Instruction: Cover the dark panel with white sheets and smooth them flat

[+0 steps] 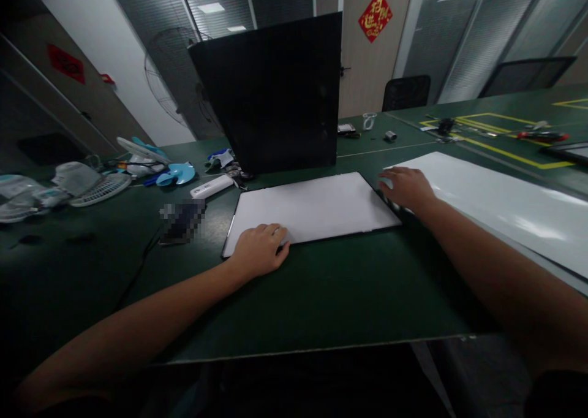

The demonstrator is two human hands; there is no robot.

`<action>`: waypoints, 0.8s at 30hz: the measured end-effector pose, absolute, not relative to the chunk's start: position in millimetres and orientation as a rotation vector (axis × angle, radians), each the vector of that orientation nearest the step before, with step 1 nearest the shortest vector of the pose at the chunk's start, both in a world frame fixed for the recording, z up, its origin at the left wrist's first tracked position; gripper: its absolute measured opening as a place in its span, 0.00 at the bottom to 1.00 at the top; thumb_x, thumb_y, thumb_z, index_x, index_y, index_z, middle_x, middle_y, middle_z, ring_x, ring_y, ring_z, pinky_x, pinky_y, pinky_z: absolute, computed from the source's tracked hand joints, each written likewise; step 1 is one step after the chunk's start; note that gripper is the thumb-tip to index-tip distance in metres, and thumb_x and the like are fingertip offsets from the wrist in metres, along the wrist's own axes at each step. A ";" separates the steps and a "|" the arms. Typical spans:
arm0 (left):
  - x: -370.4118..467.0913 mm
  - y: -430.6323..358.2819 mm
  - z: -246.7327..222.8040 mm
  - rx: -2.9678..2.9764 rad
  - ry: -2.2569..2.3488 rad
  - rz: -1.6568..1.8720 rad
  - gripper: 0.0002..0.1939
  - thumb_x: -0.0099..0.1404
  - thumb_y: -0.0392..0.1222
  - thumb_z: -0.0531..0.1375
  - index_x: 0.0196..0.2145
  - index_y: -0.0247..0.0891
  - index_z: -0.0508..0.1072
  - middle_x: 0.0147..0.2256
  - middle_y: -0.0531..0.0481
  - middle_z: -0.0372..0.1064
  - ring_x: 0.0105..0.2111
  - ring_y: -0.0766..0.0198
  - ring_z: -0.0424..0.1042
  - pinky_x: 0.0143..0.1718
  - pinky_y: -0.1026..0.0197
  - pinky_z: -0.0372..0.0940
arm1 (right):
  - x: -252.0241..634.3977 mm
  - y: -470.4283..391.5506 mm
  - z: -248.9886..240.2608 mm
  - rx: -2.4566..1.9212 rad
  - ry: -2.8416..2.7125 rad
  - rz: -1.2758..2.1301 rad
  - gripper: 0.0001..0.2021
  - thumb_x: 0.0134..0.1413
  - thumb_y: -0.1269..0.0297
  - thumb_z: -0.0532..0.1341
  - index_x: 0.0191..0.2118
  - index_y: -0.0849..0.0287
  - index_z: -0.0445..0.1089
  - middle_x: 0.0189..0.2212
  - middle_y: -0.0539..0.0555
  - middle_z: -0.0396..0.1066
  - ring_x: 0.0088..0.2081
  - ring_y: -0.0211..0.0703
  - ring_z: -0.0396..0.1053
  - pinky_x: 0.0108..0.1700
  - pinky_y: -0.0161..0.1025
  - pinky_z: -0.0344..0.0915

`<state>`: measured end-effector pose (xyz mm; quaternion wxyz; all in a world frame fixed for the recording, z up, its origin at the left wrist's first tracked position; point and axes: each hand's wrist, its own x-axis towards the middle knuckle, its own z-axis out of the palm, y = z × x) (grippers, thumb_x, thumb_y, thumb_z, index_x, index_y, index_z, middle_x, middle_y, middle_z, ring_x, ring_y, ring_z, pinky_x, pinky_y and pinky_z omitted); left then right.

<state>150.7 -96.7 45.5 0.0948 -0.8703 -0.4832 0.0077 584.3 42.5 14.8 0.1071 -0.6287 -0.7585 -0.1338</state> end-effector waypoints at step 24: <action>149.9 -95.8 45.4 -2.597 -1.412 -0.018 0.19 0.77 0.49 0.51 0.53 0.37 0.74 0.52 0.38 0.75 0.49 0.47 0.75 0.46 0.49 0.70 | 630.8 46.6 11.1 -2.500 -1.709 -0.103 0.31 0.71 0.47 0.50 0.66 0.67 0.67 0.59 0.81 0.67 0.55 0.70 0.69 0.46 0.56 0.62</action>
